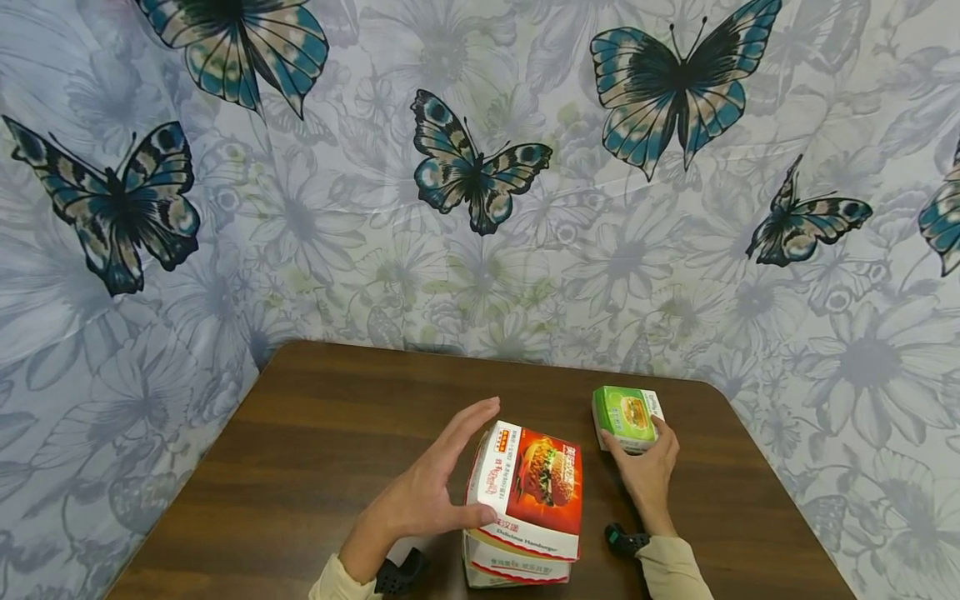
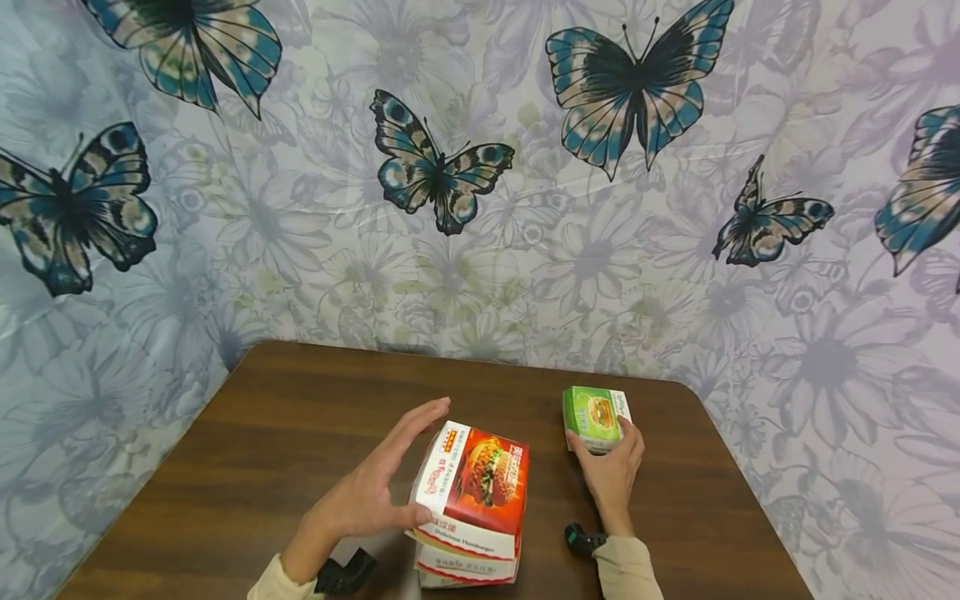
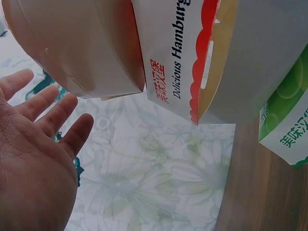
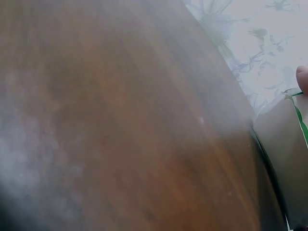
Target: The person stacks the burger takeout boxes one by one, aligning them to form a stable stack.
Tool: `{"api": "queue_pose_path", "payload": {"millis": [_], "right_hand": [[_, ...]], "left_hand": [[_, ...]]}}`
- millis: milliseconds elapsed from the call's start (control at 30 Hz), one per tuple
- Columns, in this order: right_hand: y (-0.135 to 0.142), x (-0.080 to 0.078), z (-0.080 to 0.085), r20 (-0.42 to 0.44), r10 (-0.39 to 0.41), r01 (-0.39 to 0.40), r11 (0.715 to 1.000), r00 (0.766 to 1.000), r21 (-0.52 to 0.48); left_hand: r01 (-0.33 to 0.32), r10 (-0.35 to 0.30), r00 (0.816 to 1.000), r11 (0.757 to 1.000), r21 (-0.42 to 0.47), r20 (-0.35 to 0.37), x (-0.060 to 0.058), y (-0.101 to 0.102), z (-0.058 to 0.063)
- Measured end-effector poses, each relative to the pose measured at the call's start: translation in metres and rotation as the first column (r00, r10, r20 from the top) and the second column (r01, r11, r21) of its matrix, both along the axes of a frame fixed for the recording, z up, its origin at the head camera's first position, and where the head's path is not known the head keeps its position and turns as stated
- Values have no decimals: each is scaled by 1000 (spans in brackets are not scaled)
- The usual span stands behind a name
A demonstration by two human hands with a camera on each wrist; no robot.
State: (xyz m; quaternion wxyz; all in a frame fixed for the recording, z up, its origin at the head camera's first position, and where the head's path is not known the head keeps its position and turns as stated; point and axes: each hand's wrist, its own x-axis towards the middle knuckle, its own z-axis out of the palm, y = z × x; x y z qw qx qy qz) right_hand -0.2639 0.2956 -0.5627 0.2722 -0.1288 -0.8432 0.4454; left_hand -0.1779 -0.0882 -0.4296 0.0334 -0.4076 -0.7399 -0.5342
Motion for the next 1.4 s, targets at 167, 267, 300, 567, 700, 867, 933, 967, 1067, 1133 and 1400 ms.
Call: {"api": "queue_pose_path", "payload": {"millis": [167, 267, 300, 567, 700, 867, 933, 967, 1067, 1133, 1400], "right_hand": [[1, 2, 2, -4, 5, -5, 1000, 1000, -8], [2, 4, 3, 8, 9, -8, 1000, 1000, -25], [2, 4, 4, 12, 10, -9, 999, 1000, -33], [3, 12, 10, 38, 13, -10, 998, 999, -63], [3, 17, 15, 26, 7, -5, 998, 1000, -69], [2, 26, 24, 23, 14, -12, 997, 1000, -73], [1, 29, 29, 24, 22, -20, 997, 999, -74], [0, 31, 31, 23, 26, -24, 997, 999, -74], [-2, 36, 39, 16, 38, -37, 997, 999, -74], [-4, 39, 46, 6, 47, -46, 996, 999, -74], [-13, 56, 77, -79, 77, -81, 996, 994, -43]], "left_hand": [[-10, 10, 1000, 1000, -9, 5, 1, 1, 1], [-12, 12, 1000, 1000, -15, 6, 1, 2, 1], [-11, 11, 1000, 1000, -15, 8, 1, 2, 1], [-4, 4, 1000, 1000, -12, 22, 2, 2, 2], [-3, 3, 999, 1000, -13, 34, 3, 2, 2], [-6, 7, 1000, 1000, -17, 27, 4, 2, 2], [-8, 8, 1000, 1000, -18, 30, 4, 2, 2], [-8, 9, 1000, 1000, -18, 30, 4, 1, 2], [-9, 10, 999, 1000, -21, 41, 4, 1, 2], [-7, 8, 999, 1000, -22, 49, 4, 1, 2], [0, 1, 999, 1000, -26, 48, 4, 2, 1]]}}
